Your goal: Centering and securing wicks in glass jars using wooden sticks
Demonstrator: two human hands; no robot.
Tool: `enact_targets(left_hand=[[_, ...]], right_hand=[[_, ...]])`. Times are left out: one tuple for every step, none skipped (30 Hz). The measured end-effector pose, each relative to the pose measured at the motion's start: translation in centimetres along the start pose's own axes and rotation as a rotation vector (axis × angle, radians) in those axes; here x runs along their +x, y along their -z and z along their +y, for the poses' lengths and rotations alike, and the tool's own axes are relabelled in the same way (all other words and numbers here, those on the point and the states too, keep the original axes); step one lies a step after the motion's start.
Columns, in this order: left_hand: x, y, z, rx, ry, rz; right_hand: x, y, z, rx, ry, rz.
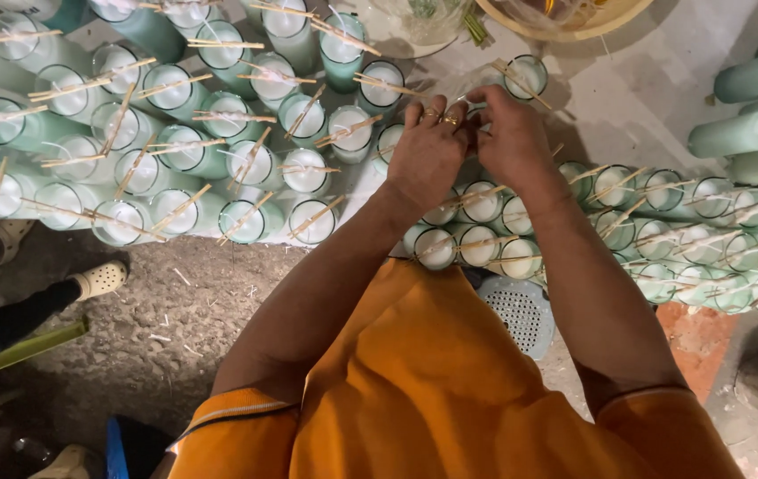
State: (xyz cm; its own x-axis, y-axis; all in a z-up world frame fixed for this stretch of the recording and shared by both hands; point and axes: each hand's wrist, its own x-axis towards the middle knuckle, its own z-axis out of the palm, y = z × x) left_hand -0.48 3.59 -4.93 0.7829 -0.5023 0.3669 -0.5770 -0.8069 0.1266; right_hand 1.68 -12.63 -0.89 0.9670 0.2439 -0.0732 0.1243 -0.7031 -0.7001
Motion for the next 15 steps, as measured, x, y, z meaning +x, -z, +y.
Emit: enact_targets(left_hand=[[-0.1,-0.1,-0.1,-0.009,0.011,-0.013],[-0.1,0.0,-0.1,-0.008,0.009,-0.013],[-0.1,0.1,0.0,-0.010,0.008,-0.026],[-0.2,0.2,0.0,-0.011,0.008,-0.038],[-0.1,0.2,0.0,-0.010,0.009,-0.036],[-0.1,0.2,0.0,-0.007,0.009,-0.015],[-0.2,0.1,0.1,-0.005,0.013,0.005],[-0.1,0.4,0.4,-0.004,0.019,0.007],[-0.1,0.7,0.5,-0.019,0.046,0.043],[-0.2,1.1,0.6,-0.033,0.073,0.079],[-0.3,1.3,0.3,-0.024,0.088,0.081],[-0.4,1.5,0.0,-0.045,0.080,0.089],[-0.6,1.6,-0.2,-0.066,0.074,0.093],[-0.9,3.4,-0.7,-0.058,0.089,0.092],[-1.1,5.1,-1.2,-0.050,0.145,0.146]], right_hand=[[0.1,0.0,0.0,-0.039,0.006,-0.022],[0.1,-0.1,0.0,-0.038,0.006,-0.020],[0.2,-0.2,0.1,-0.037,0.016,-0.006],[0.2,-0.3,0.1,-0.036,0.027,0.008],[0.2,-0.5,0.4,-0.038,0.029,0.008],[0.3,-0.7,0.7,-0.013,0.037,0.035],[0.3,-1.0,1.1,0.012,0.045,0.058],[0.3,-1.0,1.9,0.010,0.049,0.054],[0.5,-1.2,2.5,-0.077,0.091,0.056],[0.7,-1.5,3.1,-0.163,0.133,0.058],[0.6,-1.6,3.6,-0.161,0.146,0.047],[0.7,-1.8,4.1,-0.142,0.114,0.059],[0.6,-2.1,4.6,-0.122,0.080,0.068],[0.1,-1.4,4.0,-0.118,0.091,0.056],[-0.5,-0.7,3.5,-0.101,0.106,0.062]])
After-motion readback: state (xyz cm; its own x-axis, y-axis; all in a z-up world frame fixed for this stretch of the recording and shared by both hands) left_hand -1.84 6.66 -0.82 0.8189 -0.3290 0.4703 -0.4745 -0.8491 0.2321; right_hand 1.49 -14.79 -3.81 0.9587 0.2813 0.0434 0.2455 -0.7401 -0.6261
